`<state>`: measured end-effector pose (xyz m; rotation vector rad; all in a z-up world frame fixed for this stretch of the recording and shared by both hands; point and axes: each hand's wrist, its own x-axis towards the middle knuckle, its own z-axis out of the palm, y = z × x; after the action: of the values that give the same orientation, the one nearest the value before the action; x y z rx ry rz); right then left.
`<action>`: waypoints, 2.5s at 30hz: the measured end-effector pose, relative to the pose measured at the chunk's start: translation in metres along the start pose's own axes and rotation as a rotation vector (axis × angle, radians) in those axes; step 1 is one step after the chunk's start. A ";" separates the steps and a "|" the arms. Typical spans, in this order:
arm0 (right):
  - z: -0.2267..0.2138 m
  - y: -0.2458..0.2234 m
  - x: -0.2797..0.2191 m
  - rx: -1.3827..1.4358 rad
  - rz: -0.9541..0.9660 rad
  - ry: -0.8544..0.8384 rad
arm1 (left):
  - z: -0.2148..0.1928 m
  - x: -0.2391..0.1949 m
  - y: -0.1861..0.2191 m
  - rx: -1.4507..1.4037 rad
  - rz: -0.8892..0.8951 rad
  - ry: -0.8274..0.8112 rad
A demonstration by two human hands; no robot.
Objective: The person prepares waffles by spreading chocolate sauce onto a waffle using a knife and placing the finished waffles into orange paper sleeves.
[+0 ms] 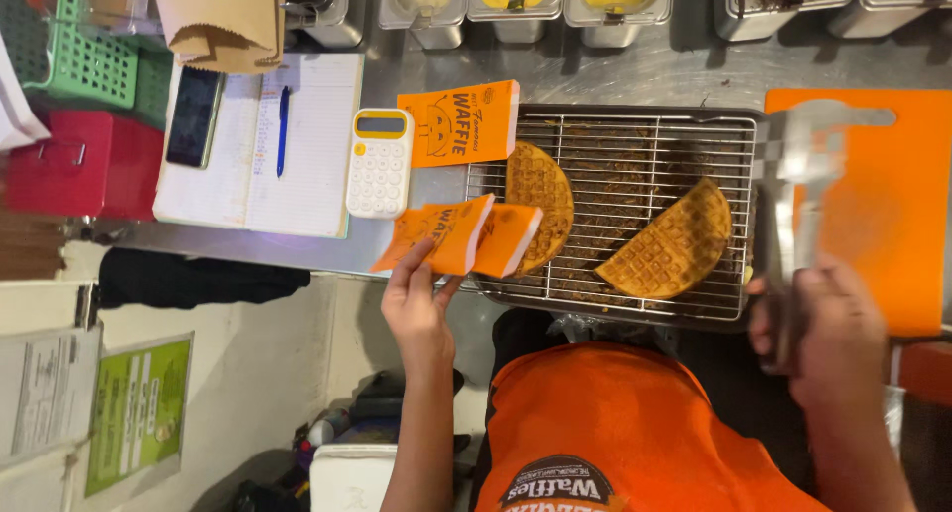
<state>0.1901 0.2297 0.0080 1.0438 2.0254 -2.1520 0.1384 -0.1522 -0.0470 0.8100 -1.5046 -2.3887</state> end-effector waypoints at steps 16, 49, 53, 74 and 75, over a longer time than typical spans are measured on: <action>0.130 0.037 -0.079 0.047 -0.109 0.055 | -0.042 0.089 0.035 0.182 -0.428 -0.511; 0.239 0.051 -0.140 0.164 -0.040 -0.342 | -0.040 0.135 0.101 0.497 0.174 -0.754; 0.236 0.057 -0.142 0.131 0.037 -0.278 | -0.027 0.122 0.105 0.344 0.095 -0.789; 0.230 0.068 -0.153 0.321 0.064 -0.269 | 0.006 0.098 0.096 -0.013 -0.044 -1.043; 0.231 0.069 -0.153 0.307 0.054 -0.278 | 0.005 0.096 0.099 -0.013 -0.045 -1.042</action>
<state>0.2343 -0.0519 0.0044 0.7533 1.5678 -2.4694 0.0445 -0.2363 0.0093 -0.5496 -1.7177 -3.0058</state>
